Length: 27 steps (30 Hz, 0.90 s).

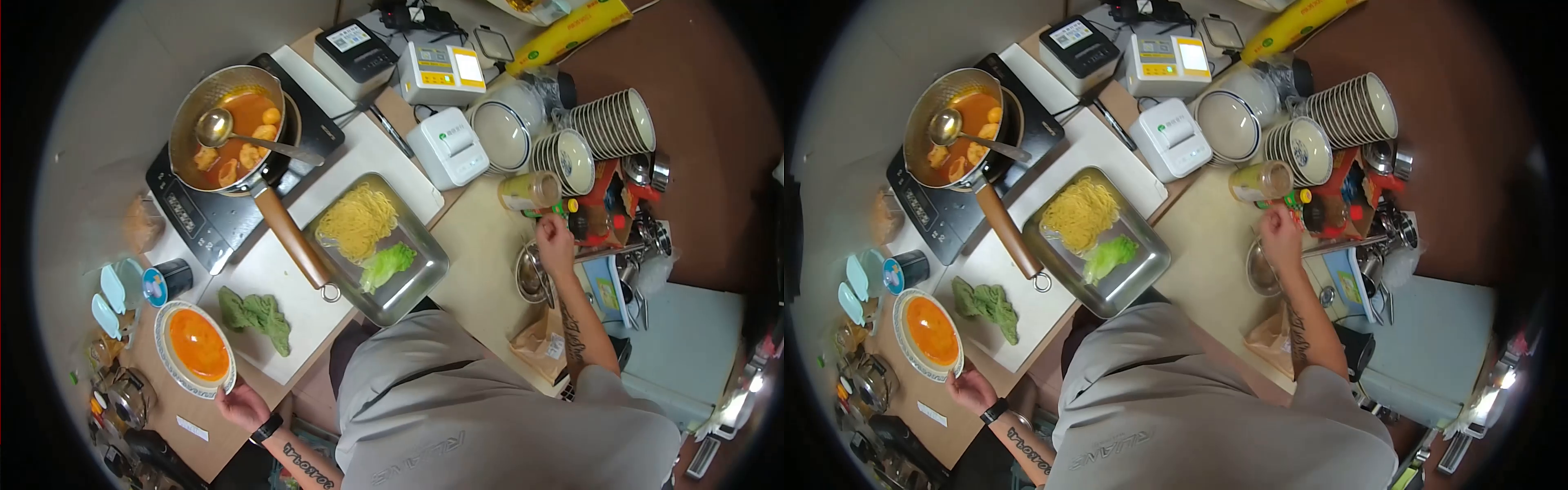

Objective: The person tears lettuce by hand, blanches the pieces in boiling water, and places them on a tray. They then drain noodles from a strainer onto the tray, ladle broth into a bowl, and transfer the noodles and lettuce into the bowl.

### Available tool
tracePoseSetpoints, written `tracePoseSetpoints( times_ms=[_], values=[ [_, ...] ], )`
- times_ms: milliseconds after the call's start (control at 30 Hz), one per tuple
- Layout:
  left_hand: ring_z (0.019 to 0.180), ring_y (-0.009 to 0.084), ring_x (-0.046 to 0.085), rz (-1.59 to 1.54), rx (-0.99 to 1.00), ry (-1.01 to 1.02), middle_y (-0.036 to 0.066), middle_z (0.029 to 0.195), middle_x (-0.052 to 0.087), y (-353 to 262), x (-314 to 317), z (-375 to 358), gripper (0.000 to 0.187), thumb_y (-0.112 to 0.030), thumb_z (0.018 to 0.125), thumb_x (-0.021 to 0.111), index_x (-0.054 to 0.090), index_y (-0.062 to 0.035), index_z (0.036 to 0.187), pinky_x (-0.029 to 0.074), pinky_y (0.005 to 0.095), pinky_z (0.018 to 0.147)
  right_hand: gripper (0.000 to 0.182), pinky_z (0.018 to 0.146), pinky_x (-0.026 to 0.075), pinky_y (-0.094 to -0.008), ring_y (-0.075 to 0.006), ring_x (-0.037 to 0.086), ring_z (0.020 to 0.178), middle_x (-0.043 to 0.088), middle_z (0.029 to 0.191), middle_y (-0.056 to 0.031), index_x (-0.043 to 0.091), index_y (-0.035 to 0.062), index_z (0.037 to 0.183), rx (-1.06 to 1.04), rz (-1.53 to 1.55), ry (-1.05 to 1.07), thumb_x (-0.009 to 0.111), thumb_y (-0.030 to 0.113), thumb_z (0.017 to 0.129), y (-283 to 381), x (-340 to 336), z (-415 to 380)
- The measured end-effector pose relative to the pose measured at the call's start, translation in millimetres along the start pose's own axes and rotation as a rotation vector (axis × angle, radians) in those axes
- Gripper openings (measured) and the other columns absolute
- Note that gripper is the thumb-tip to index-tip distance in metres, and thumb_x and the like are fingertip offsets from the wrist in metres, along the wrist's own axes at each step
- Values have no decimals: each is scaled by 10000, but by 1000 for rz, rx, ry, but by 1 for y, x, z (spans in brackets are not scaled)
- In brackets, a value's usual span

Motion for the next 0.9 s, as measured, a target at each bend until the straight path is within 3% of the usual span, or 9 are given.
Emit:
tracePoseSetpoints(
  times_ms=[100, 167, 267, 333, 400, 500, 567, 767, 900],
  values=[
    [1048, 252, 581, -21, 16, -20, 173, 1226, 583, -7, -14, 1, 466, -106, 885, 553, 456, 82, 1300, 445, 382, 962, 270, 688, 485, -398, -308, 590, 727, 582, 772, -147, 595, 6, 997, 128, -354, 165, 657, 120, 760, -97, -7, -47],
    [1050, 255, 580, -32, 11, -48, 176, 1226, 582, -7, -15, -2, 464, -105, 884, 555, 458, 83, 1297, 444, 381, 963, 335, 824, 483, -443, -354, 594, 912, 606, 896, -187, 590, -3, 1054, 102, -545, 256, 666, 130, 756, -130, 4, -84],
    [1057, 260, 574, -46, 30, -63, 179, 1226, 582, -15, -27, 0, 458, -107, 885, 560, 464, 82, 1291, 442, 377, 956, 322, 894, 467, -474, -402, 575, 1001, 603, 999, -219, 611, 10, 1051, 201, -554, 182, 656, 171, 776, -170, 16, -115],
    [1061, 261, 571, -57, 49, -59, 179, 1224, 582, -20, -41, 3, 453, -109, 886, 562, 468, 80, 1288, 441, 374, 948, 297, 883, 467, -481, -399, 573, 976, 600, 1016, -209, 610, 25, 1043, 253, -510, 178, 640, 156, 778, -187, 24, -122],
    [1074, 248, 566, -50, 38, -83, 157, 1234, 585, -25, -67, 6, 439, -113, 891, 561, 481, 60, 1287, 441, 364, 926, 209, 844, 475, -491, -386, 575, 947, 613, 982, -175, 623, 41, 985, 193, -587, -2, 625, 148, 805, -181, 17, -124],
    [1080, 234, 565, -2, 30, -82, 130, 1243, 590, -29, -116, 19, 417, -114, 890, 562, 499, 37, 1274, 439, 355, 910, 109, 806, 477, -502, -372, 578, 938, 620, 973, -146, 626, 53, 908, 183, -670, 42, 603, 137, 842, -193, 23, -122],
    [1073, 221, 570, -15, 36, -135, 108, 1247, 594, -31, -113, 14, 403, -116, 885, 567, 513, 19, 1261, 438, 352, 904, 158, 815, 469, -494, -386, 582, 918, 618, 934, -185, 621, 13, 893, 12, -599, -122, 587, 167, 880, -163, 13, -131],
    [1096, 215, 563, -42, -5, -95, 94, 1264, 584, -40, -153, 24, 412, -100, 875, 564, 508, -8, 1273, 439, 366, 938, 263, 865, 467, -447, -397, 580, 956, 602, 1000, -247, 602, -1, 1008, 144, -415, -107, 579, 208, 851, -177, 3, -171],
    [1129, 228, 556, -24, -65, -51, 103, 1285, 572, -36, -173, 39, 419, -96, 878, 561, 500, -7, 1282, 445, 384, 959, 307, 902, 454, -456, -400, 573, 1007, 608, 1072, -232, 597, -7, 1053, 143, -476, -28, 585, 205, 832, -198, 0, -186]
  ],
)
Point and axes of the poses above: each hand's wrist, its own z-axis towards the middle knuckle, its own x-axis out of the palm, y = z × x, the point moved 10 cm from there along z, towards the middle knuckle
